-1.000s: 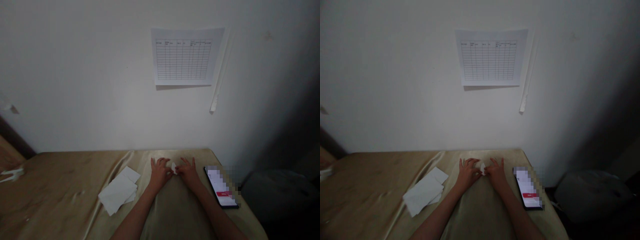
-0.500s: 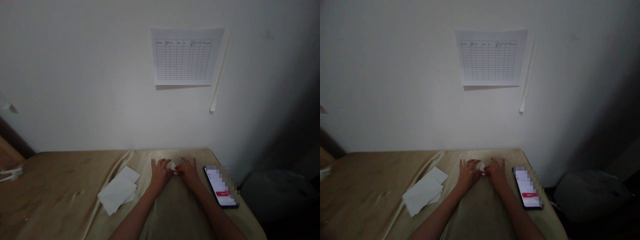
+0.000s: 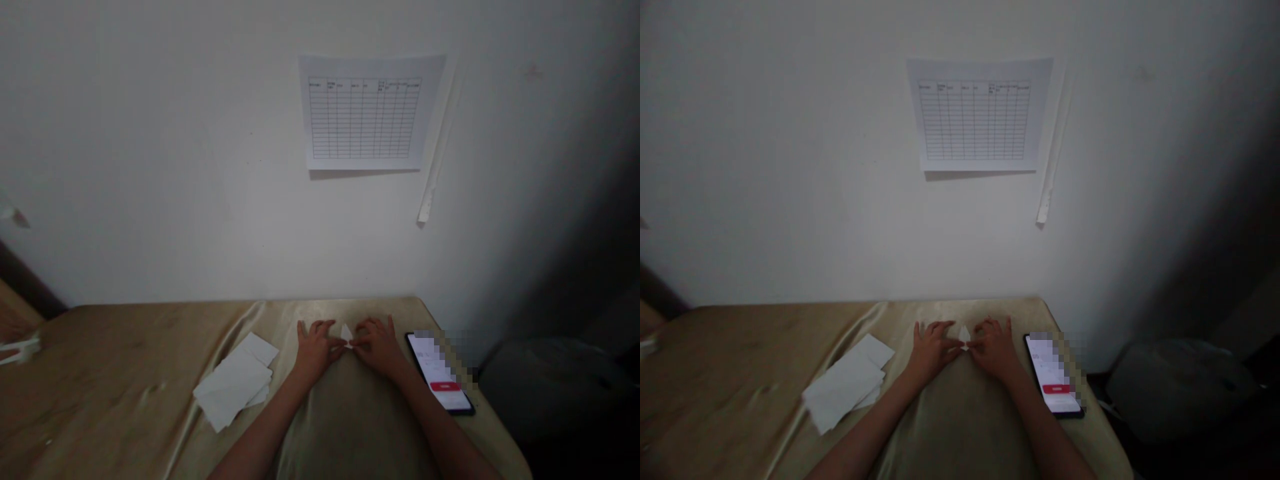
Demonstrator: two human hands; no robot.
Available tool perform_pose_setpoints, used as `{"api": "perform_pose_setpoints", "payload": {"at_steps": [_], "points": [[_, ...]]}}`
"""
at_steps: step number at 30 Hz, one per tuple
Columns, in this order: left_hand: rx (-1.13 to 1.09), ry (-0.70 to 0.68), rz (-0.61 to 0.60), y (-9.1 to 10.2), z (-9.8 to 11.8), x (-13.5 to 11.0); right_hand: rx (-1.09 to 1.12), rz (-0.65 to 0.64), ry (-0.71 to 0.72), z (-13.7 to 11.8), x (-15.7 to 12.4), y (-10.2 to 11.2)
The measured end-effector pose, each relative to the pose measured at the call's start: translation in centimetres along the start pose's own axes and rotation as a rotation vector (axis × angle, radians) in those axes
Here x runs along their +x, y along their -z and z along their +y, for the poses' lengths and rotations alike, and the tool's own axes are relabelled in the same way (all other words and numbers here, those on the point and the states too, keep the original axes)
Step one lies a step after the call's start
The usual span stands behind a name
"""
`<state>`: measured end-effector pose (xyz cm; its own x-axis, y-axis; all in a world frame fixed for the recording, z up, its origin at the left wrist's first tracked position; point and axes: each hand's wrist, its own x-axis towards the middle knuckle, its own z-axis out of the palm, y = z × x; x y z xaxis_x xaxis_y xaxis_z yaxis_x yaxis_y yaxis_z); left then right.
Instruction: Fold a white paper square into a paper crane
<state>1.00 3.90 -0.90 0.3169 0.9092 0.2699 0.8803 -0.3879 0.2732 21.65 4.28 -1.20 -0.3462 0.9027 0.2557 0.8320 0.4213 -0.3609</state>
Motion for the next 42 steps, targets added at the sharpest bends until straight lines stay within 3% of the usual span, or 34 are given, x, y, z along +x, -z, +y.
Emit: {"api": "perform_pose_setpoints", "payload": {"at_steps": [12, 20, 28, 32, 42], "points": [[-0.042, 0.078, -0.091, 0.0, -0.9, -0.9, -0.005, 0.052, -0.197, -0.8, 0.6, -0.8], [-0.035, 0.07, -0.062, -0.3, -0.8, -0.8, 0.042, 0.061, -0.278, -0.4, 0.6, -1.6], [-0.035, 0.046, -0.009, -0.5, -0.3, -0.6, 0.051, 0.145, -0.276, 0.2, 0.6, -2.8], [-0.077, 0.056, -0.048, -0.7, -0.7, -0.7, 0.055, 0.173, -0.263, 0.9, 0.7, -3.4], [-0.046, -0.039, -0.048, -0.6, -0.8, -1.1, 0.077, 0.144, -0.179, 0.4, 0.6, -3.2]]}}
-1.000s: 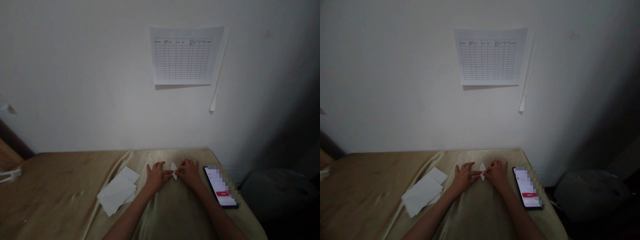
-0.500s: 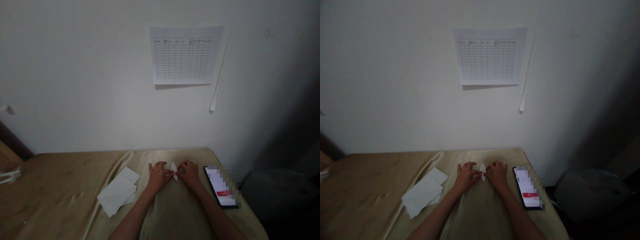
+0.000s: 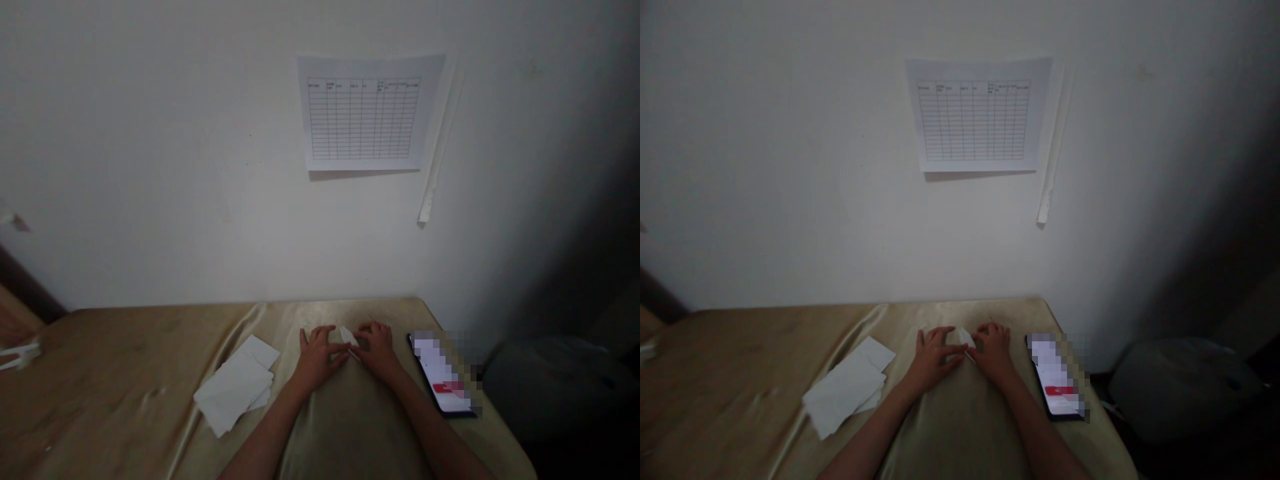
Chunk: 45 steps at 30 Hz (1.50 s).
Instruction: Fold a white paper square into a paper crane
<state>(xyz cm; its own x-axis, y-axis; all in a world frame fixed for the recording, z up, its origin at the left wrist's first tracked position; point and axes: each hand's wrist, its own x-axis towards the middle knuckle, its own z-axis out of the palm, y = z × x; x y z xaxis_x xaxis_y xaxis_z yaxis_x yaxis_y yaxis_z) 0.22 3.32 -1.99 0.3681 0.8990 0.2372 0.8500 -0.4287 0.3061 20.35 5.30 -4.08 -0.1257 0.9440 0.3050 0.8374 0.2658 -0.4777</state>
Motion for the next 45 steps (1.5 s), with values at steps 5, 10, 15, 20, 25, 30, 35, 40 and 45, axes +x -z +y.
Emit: {"api": "perform_pose_setpoints", "payload": {"at_steps": [5, 10, 15, 20, 25, 30, 35, 40, 45], "points": [[0.002, 0.003, 0.007, -0.1, -0.1, 0.1, 0.034, -0.02, 0.011, 0.2, 0.3, -0.3], [-0.003, 0.007, 0.015, 0.0, -0.1, 0.1, 0.129, 0.013, 0.008, 0.1, 0.1, -0.6], [0.01, -0.026, 0.075, 0.1, -0.2, 0.2, 0.207, 0.039, 0.017, 0.3, -0.1, -0.8], [0.014, -0.042, 0.093, -0.1, -0.3, 0.2, 0.265, 0.091, 0.045, 0.5, 0.1, -1.0], [0.015, -0.025, 0.093, 0.1, -0.2, 0.2, 0.246, 0.147, 0.027, 0.5, 0.2, -0.2], [0.001, 0.049, 0.08, 0.7, -0.1, 0.1, 0.012, 0.134, 0.006, 0.4, 0.1, 0.7], [0.001, 0.092, 0.1, 0.3, -0.5, 0.2, -0.012, 0.056, 0.074, -0.1, -0.1, 0.9], [-0.016, 0.131, 0.153, -0.2, -1.1, 0.3, 0.001, 0.011, 0.099, -0.8, -0.3, 1.0], [-0.038, 0.115, 0.118, -0.2, -0.9, 0.3, -0.035, -0.018, 0.133, -1.8, -0.7, 1.4]]}}
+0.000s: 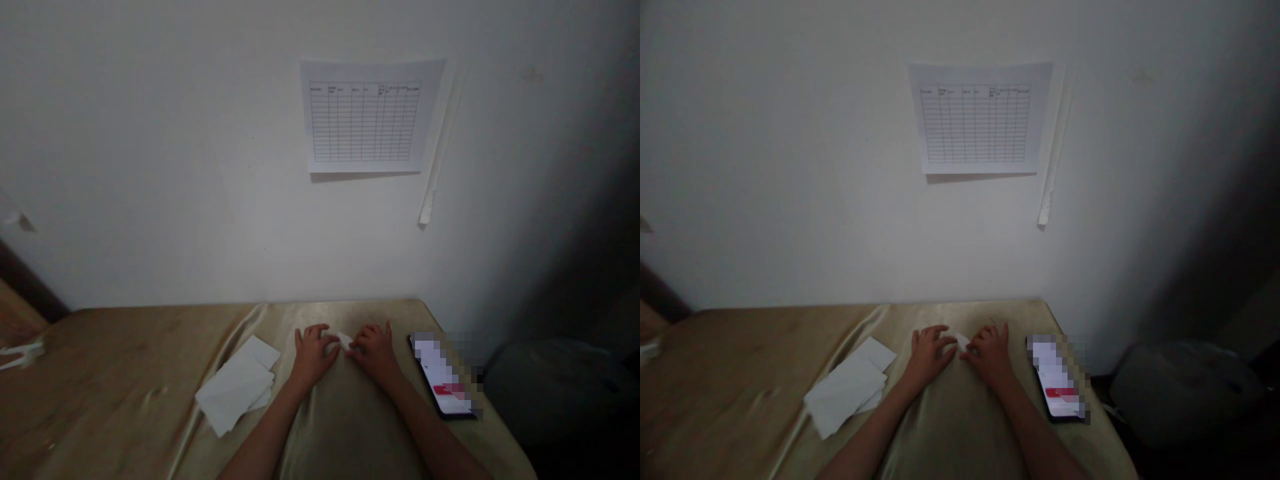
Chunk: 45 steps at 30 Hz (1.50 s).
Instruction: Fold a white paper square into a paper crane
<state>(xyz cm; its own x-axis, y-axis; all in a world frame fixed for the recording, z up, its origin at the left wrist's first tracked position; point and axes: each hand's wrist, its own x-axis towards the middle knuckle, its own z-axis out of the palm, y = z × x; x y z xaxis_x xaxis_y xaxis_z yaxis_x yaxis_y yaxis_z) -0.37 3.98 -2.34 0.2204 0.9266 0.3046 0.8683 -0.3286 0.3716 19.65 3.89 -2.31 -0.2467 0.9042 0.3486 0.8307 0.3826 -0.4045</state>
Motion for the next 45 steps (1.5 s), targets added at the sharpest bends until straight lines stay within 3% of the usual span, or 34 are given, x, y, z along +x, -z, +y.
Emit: {"api": "perform_pose_setpoints", "payload": {"at_steps": [10, 19, 45], "points": [[0.001, 0.06, -0.074, 0.4, 0.9, -0.1, 0.107, -0.036, -0.031, -0.2, 0.0, -0.3], [0.048, 0.111, -0.122, 0.3, 1.1, 0.0, 0.074, -0.044, -0.15, 0.3, 0.1, -1.2], [-0.126, 0.144, -0.076, 0.1, 1.5, 0.3, 0.122, 0.01, -0.138, 0.7, 0.3, -1.5]]}}
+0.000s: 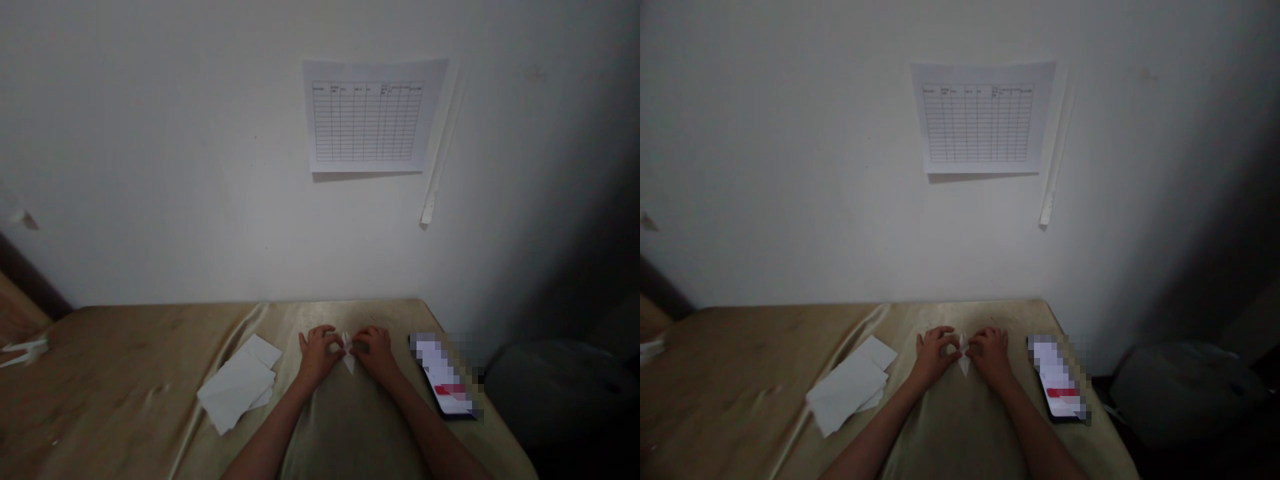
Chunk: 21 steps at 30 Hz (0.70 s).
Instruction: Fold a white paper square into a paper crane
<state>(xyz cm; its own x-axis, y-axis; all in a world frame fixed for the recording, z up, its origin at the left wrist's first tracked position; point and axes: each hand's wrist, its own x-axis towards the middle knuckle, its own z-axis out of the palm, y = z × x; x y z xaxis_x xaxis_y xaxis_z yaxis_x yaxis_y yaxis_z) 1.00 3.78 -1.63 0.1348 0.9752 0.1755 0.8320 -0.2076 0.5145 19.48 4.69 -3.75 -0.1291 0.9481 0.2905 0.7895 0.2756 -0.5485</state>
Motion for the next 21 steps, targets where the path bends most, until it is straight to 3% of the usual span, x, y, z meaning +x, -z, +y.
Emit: {"api": "perform_pose_setpoints", "payload": {"at_steps": [6, 10, 21], "points": [[-0.01, -0.008, 0.025, -0.2, -0.2, 0.0, 0.093, 0.035, 0.087, -0.4, 0.0, 0.4], [-0.006, -0.051, 0.004, -0.1, -0.4, 0.0, 0.139, -0.028, 0.177, -0.2, 0.1, 0.6], [-0.013, -0.159, 0.045, 0.2, -0.9, -0.4, 0.013, -0.143, 0.265, -0.1, -0.2, 1.8]]}}
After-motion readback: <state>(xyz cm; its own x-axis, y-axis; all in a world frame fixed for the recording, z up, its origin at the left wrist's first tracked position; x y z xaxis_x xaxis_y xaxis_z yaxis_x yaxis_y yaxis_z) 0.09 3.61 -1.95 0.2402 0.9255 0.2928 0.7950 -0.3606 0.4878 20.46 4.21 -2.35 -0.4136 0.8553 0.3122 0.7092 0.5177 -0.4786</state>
